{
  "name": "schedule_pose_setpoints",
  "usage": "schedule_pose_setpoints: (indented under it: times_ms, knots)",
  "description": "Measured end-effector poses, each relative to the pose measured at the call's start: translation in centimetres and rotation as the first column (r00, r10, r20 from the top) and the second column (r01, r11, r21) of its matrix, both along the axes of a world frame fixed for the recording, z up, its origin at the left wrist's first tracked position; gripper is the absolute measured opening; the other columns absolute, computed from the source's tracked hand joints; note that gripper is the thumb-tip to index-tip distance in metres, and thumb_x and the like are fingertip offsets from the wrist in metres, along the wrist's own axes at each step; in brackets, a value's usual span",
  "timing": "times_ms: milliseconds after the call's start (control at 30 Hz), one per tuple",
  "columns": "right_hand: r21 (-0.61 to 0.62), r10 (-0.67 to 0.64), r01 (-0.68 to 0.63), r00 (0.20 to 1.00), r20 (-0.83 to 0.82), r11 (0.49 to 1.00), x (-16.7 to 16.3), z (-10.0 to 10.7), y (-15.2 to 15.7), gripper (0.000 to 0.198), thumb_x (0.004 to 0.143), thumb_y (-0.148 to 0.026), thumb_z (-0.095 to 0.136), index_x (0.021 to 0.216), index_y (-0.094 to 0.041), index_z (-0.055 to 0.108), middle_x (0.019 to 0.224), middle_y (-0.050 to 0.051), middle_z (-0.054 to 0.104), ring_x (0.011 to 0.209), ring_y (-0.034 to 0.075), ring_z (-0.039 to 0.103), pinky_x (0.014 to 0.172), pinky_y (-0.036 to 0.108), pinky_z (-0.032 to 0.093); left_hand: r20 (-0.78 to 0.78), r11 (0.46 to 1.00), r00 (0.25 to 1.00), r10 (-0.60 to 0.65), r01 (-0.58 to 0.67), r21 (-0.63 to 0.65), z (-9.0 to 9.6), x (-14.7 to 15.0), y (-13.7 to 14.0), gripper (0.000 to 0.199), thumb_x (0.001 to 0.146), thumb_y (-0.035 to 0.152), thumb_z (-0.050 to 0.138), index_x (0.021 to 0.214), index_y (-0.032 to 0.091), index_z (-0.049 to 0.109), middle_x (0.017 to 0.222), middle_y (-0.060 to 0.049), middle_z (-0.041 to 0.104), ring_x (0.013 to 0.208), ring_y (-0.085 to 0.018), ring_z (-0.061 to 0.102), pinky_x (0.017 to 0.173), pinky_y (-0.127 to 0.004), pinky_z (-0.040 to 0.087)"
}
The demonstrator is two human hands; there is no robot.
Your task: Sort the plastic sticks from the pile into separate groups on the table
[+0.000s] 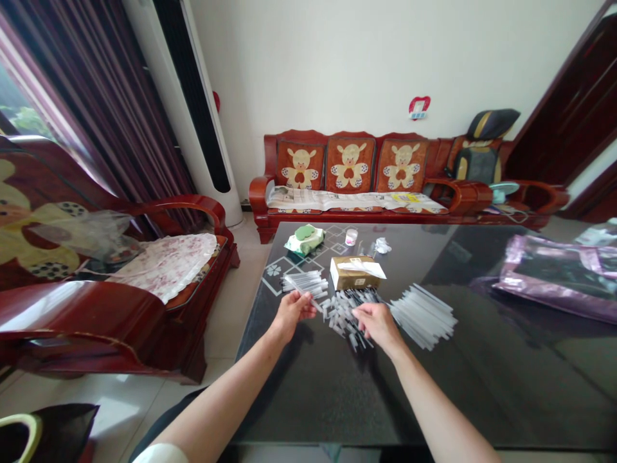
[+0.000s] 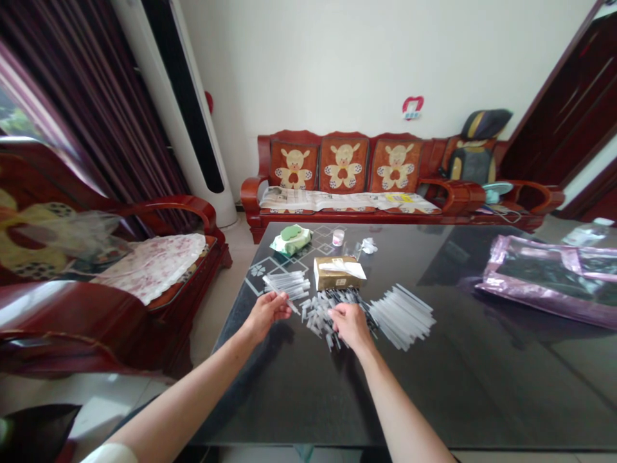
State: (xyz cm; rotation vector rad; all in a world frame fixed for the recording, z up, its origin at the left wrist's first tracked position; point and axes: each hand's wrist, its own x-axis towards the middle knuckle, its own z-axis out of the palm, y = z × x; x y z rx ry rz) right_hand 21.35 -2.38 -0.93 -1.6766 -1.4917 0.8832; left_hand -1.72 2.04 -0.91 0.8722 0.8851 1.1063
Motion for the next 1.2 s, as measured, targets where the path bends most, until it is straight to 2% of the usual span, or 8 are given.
schedule_pose_setpoints:
  times_ms: [133, 233, 367, 467, 567, 867, 1033, 1200]
  knots:
    - [0.061, -0.116, 0.101, 0.933, 0.342, 0.993, 3.3, 0.2, 0.8, 0.028, 0.077, -0.038, 0.055, 0.060, -0.020, 0.068, 0.048, 0.002, 0.061, 0.047, 0.016, 0.057, 0.048, 0.025, 0.036, -0.019, 0.998, 0.998, -0.065, 0.065, -0.012, -0.1, 0.8, -0.7, 0.037, 0.067, 0.042, 0.078, 0.079, 0.011, 0.062, 0.066, -0.005, 0.066, 0.055, -0.012, 0.062, 0.054, -0.023, 0.052]
    - [0.083, -0.151, 0.128, 0.907, 0.394, 0.988, 3.2, 0.4, 0.7, 0.024, 0.077, -0.038, 0.056, 0.069, -0.021, 0.071, 0.056, 0.004, 0.066, 0.053, 0.017, 0.060, 0.050, 0.026, 0.036, -0.014, 0.991, 0.991, -0.134, 0.133, -0.018, -0.2, 1.3, -1.1, 0.039, 0.066, 0.042, 0.079, 0.082, 0.011, 0.062, 0.069, -0.006, 0.067, 0.056, -0.012, 0.063, 0.055, -0.024, 0.052]
    - [0.037, 0.042, -0.046, 0.995, 0.089, 0.998, 0.1, 0.5, -0.1, 0.035, 0.085, -0.044, 0.046, 0.072, -0.019, 0.066, 0.055, 0.003, 0.064, 0.042, 0.013, 0.056, 0.045, 0.024, 0.039, 0.035, 0.976, 0.975, -0.219, 0.219, 0.019, -0.3, 1.5, -1.5, 0.042, 0.066, 0.041, 0.079, 0.091, 0.013, 0.061, 0.078, -0.007, 0.069, 0.059, -0.013, 0.064, 0.059, -0.025, 0.053]
    - [-0.088, 0.219, -0.242, 0.952, -0.213, 0.966, -2.6, 0.3, -1.0, 0.042, 0.085, -0.053, 0.046, 0.074, -0.016, 0.062, 0.060, 0.003, 0.066, 0.042, 0.012, 0.058, 0.041, 0.022, 0.040, 0.058, 0.964, 0.963, -0.263, 0.261, 0.047, -0.2, 1.8, -1.8, 0.041, 0.066, 0.040, 0.079, 0.090, 0.012, 0.061, 0.077, -0.007, 0.068, 0.060, -0.013, 0.064, 0.059, -0.025, 0.053]
    - [-0.134, 0.247, -0.319, 0.888, -0.389, 0.938, -4.2, 0.2, -1.7, 0.043, 0.082, -0.055, 0.051, 0.077, -0.014, 0.060, 0.058, 0.002, 0.065, 0.041, 0.011, 0.057, 0.037, 0.019, 0.039, 0.055, 0.963, 0.962, -0.268, 0.266, 0.048, -0.3, 1.9, -1.8, 0.040, 0.066, 0.041, 0.079, 0.087, 0.011, 0.063, 0.075, -0.007, 0.068, 0.059, -0.012, 0.064, 0.059, -0.023, 0.052]
    - [-0.211, 0.245, -0.405, 0.814, -0.526, 0.890, -3.2, 1.2, -1.8, 0.039, 0.076, -0.043, 0.059, 0.096, -0.010, 0.063, 0.057, 0.001, 0.064, 0.029, 0.002, 0.033, 0.030, 0.016, 0.013, 0.118, 0.998, 0.993, -0.029, 0.035, -0.052, -0.5, 0.3, 0.1, 0.027, 0.068, 0.029, 0.079, 0.079, 0.009, 0.064, 0.069, -0.006, 0.067, 0.057, -0.010, 0.061, 0.058, -0.021, 0.053]
    - [-0.207, 0.076, -0.112, 0.982, -0.173, 0.972, 0.3, 0.1, -0.2, 0.047, 0.083, -0.048, 0.045, 0.106, -0.011, 0.064, 0.044, -0.001, 0.059, 0.025, 0.008, 0.038, 0.028, 0.018, 0.018, 0.100, 0.983, 0.982, 0.162, -0.152, -0.101, -0.2, -1.3, 1.6, 0.018, 0.073, 0.021, 0.075, 0.076, 0.009, 0.062, 0.065, -0.004, 0.065, 0.055, -0.008, 0.060, 0.057, -0.018, 0.053]
    - [-0.012, -0.147, 0.150, 0.979, 0.144, 0.989, 3.0, -1.7, 2.6, 0.046, 0.083, -0.029, 0.040, 0.119, -0.009, 0.061, 0.056, 0.003, 0.067, 0.036, 0.013, 0.052, 0.041, 0.024, 0.040, 0.076, 0.997, 0.997, 0.014, -0.008, -0.075, -0.5, -0.6, 0.6, 0.023, 0.071, 0.027, 0.077, 0.077, 0.010, 0.063, 0.067, -0.005, 0.066, 0.055, -0.009, 0.060, 0.055, -0.020, 0.053]
